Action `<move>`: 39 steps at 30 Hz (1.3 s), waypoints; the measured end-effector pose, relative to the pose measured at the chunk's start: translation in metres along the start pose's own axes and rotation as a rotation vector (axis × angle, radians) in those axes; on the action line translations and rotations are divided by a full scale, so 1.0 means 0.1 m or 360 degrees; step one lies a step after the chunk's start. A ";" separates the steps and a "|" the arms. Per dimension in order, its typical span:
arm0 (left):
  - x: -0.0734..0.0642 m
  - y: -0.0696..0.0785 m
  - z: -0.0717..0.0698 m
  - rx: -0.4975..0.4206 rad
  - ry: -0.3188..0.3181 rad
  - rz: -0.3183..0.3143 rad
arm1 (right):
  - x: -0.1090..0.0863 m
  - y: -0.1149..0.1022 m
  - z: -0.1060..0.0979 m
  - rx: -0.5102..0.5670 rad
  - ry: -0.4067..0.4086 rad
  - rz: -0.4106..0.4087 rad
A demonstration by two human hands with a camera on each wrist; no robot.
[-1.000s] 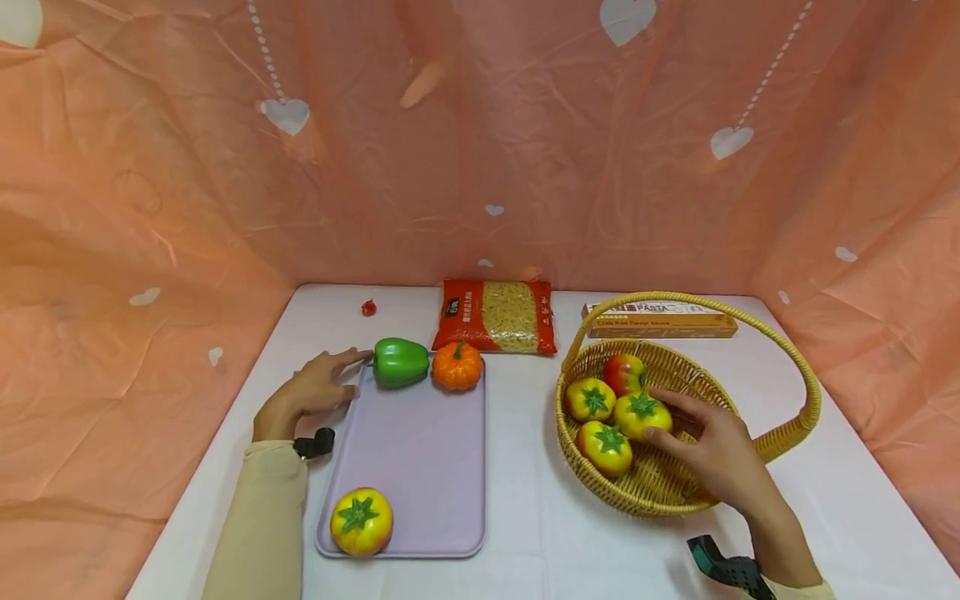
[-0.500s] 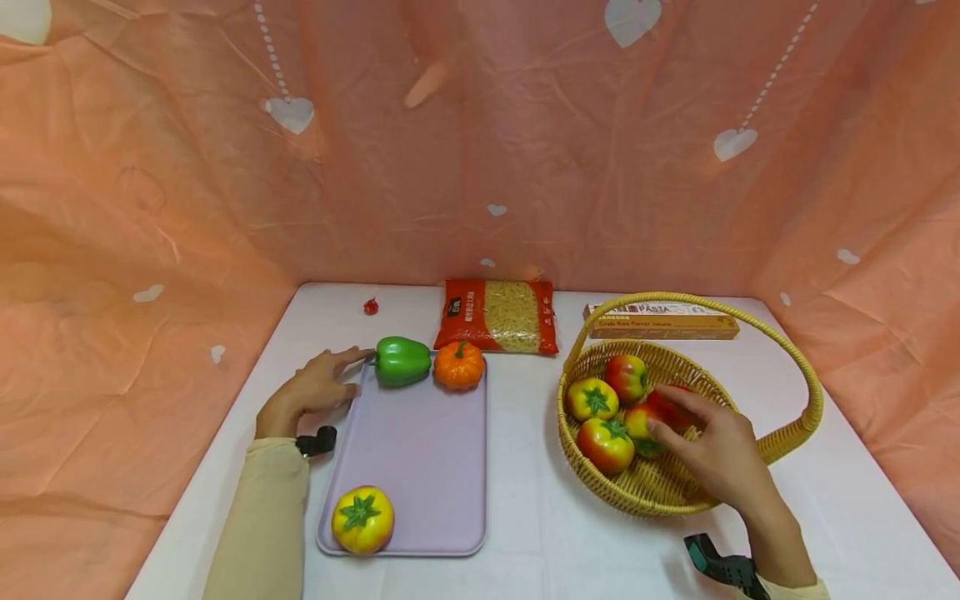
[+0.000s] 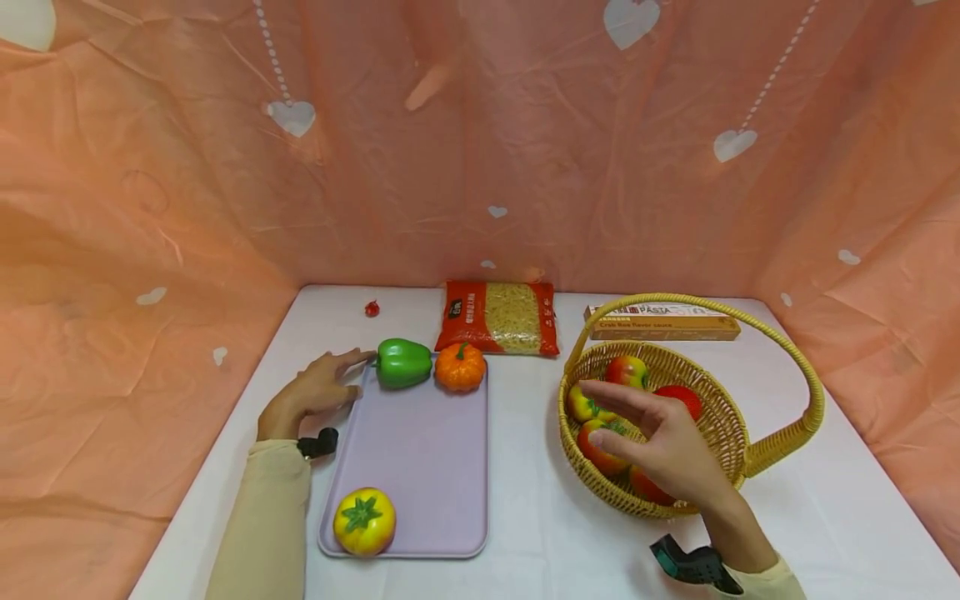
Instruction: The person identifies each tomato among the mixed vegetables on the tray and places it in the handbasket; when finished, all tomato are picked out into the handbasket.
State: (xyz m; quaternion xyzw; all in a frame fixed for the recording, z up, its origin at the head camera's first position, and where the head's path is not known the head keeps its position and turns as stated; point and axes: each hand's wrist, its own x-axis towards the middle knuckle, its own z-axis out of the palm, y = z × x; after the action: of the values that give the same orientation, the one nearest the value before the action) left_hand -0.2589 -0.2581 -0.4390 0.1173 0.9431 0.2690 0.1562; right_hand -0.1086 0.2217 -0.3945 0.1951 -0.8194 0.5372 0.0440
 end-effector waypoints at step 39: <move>-0.01 -0.01 0.01 0.0019 0.0095 0.0162 | 0.53 -0.01 1.95 0.0277 -0.0871 -0.0141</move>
State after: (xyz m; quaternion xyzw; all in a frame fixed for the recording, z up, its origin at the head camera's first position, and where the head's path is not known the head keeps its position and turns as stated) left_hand -0.2578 -0.2588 -0.4406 0.1581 0.9417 0.2743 0.1134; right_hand -0.1297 0.0320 -0.4604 0.3715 -0.7422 0.5305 -0.1722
